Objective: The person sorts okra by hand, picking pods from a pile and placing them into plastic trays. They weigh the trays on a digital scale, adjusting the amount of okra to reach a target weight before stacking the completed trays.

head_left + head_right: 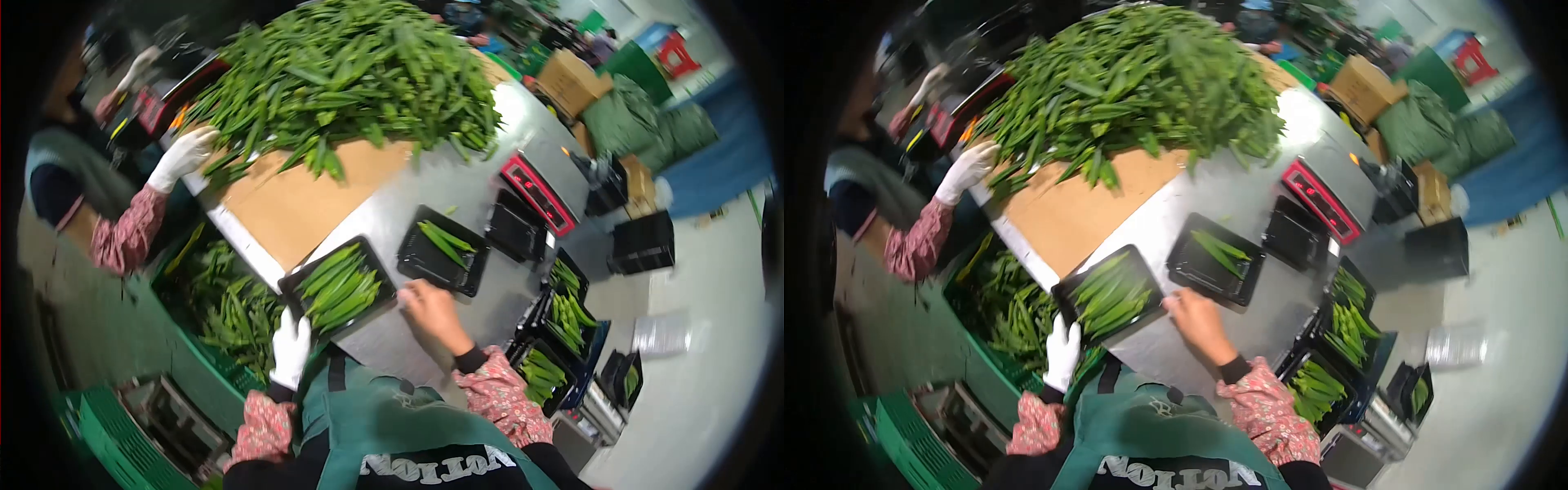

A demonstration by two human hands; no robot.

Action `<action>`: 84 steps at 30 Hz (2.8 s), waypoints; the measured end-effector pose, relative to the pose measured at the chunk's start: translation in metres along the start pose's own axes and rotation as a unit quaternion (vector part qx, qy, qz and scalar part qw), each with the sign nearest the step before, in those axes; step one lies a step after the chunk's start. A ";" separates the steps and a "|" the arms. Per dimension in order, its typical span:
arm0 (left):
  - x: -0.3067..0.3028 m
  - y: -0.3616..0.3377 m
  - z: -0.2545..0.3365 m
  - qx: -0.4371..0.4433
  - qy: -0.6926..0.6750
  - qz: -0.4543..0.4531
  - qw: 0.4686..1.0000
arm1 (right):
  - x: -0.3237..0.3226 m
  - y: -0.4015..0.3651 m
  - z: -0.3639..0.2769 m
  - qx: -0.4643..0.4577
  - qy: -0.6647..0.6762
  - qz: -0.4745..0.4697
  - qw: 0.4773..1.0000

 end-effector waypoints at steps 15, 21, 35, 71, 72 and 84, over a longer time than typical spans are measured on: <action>0.026 -0.022 0.147 0.143 -0.235 -0.193 0.942 | -0.129 -0.070 0.053 0.229 0.295 0.132 0.918; 0.087 -0.008 0.103 0.119 -0.168 -0.154 0.966 | -0.304 -0.133 0.177 0.229 0.162 0.353 0.893; 0.116 -0.020 0.075 0.347 0.188 -0.078 0.916 | -0.425 -0.179 0.353 0.401 0.181 0.378 0.815; 0.112 -0.013 0.082 0.348 0.221 -0.033 0.910 | -0.375 -0.169 0.398 0.435 -0.365 0.068 0.820; 0.111 -0.013 0.081 0.350 0.219 -0.027 0.910 | -0.385 -0.150 0.360 0.423 -0.392 0.096 0.811; 0.102 -0.011 0.074 0.369 0.169 -0.047 0.913 | -0.196 0.147 0.103 -0.027 -0.138 -0.061 0.988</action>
Point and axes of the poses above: each hand's wrist, its own y-axis towards the middle knuckle, its own x-axis out of the palm, z = x × y, the point moved 4 cm from there along y, towards the middle knuckle, and after that the axes turned 3 degrees about -z, right-handed, at the moved point
